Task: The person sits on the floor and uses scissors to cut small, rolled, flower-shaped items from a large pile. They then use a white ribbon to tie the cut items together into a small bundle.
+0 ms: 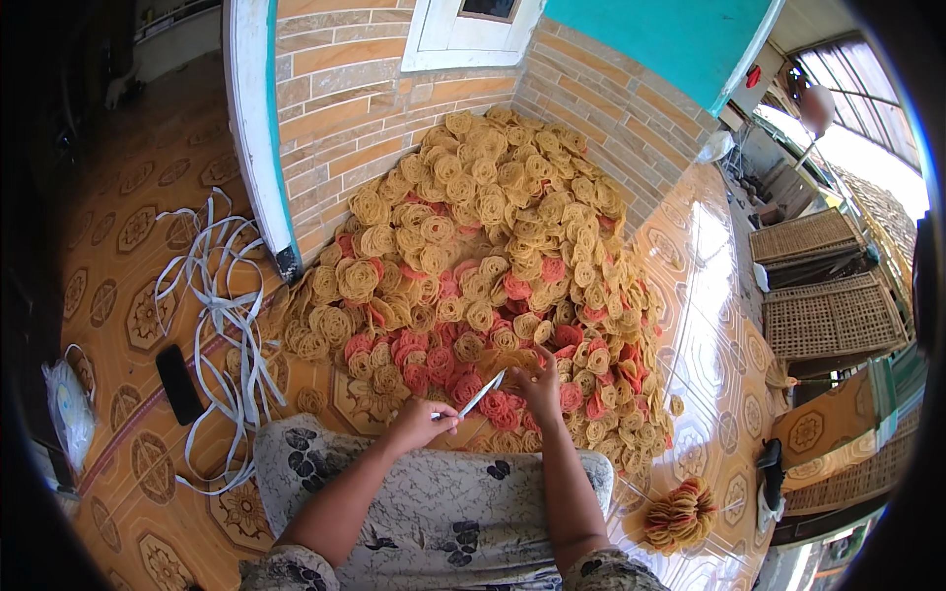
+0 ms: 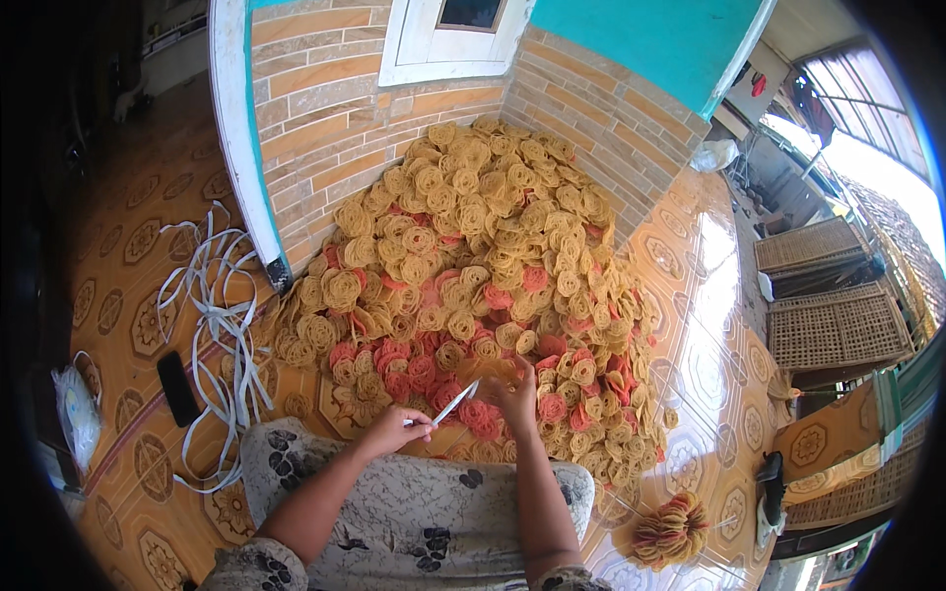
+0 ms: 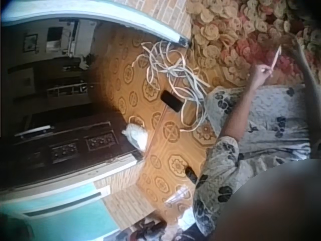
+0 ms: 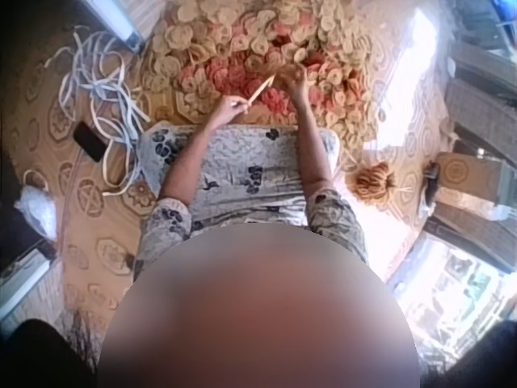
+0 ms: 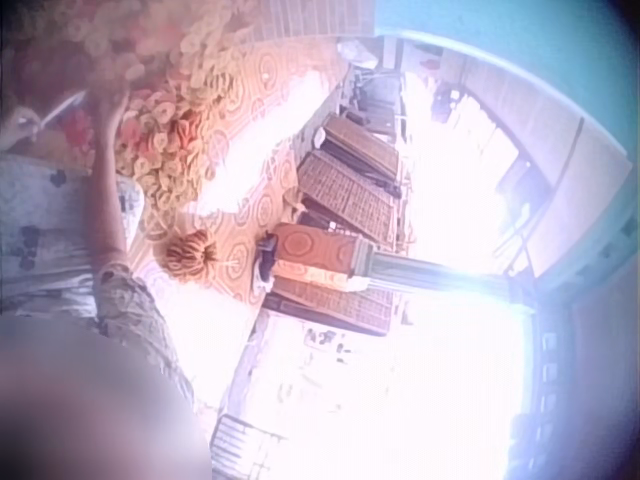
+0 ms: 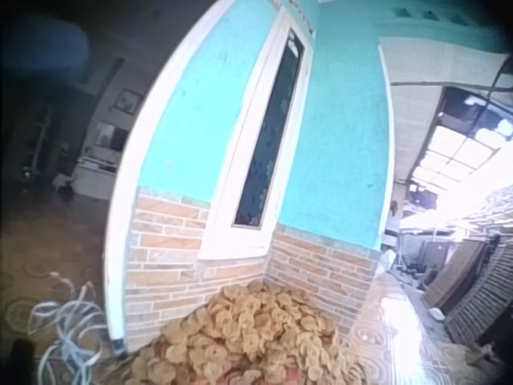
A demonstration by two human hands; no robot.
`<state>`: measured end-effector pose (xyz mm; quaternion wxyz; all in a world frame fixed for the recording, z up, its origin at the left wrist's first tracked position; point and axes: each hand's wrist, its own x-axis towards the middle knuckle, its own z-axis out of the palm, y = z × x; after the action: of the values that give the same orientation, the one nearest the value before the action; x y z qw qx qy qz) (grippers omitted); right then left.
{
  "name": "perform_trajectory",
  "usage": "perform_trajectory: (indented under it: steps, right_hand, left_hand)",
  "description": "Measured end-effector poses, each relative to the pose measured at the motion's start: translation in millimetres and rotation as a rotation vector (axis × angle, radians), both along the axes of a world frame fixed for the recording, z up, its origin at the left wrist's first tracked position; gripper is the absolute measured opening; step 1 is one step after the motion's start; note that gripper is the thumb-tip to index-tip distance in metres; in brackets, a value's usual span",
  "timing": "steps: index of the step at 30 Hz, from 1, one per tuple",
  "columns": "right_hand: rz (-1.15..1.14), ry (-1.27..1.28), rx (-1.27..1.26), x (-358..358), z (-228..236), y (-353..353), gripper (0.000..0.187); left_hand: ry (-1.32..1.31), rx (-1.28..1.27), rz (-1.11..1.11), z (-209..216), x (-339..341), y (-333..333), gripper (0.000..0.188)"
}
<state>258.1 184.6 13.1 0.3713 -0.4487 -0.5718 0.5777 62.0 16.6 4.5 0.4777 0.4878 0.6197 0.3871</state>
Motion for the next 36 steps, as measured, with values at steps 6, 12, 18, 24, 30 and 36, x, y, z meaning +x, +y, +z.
perform_trajectory:
  steps: [6,12,18,24,30,36]
  right_hand:
    - [-0.004,0.109,-0.048,-8,16,-10,0.023]
    - [-0.002,0.111,0.004,-12,24,-13,0.02]
    - [0.011,0.13,0.084,-11,21,-12,0.017]
    - [0.143,0.261,0.052,-8,20,-9,0.012]
    - [0.047,0.569,-0.23,-9,29,-12,0.004]
    - [-0.006,0.476,-0.13,-7,36,-12,0.003]
  left_hand:
    - [-0.046,0.017,-0.014,8,-1,-2,0.019]
    - [-0.01,-0.009,-0.019,9,-1,-1,0.02]
    - [-0.006,-0.012,0.011,6,-1,0,0.019]
    - [-0.064,0.022,0.037,2,-1,1,0.02]
    - [-0.018,0.034,0.01,0,-1,3,0.021]
    - [-0.07,0.073,0.079,-1,1,4,0.02]
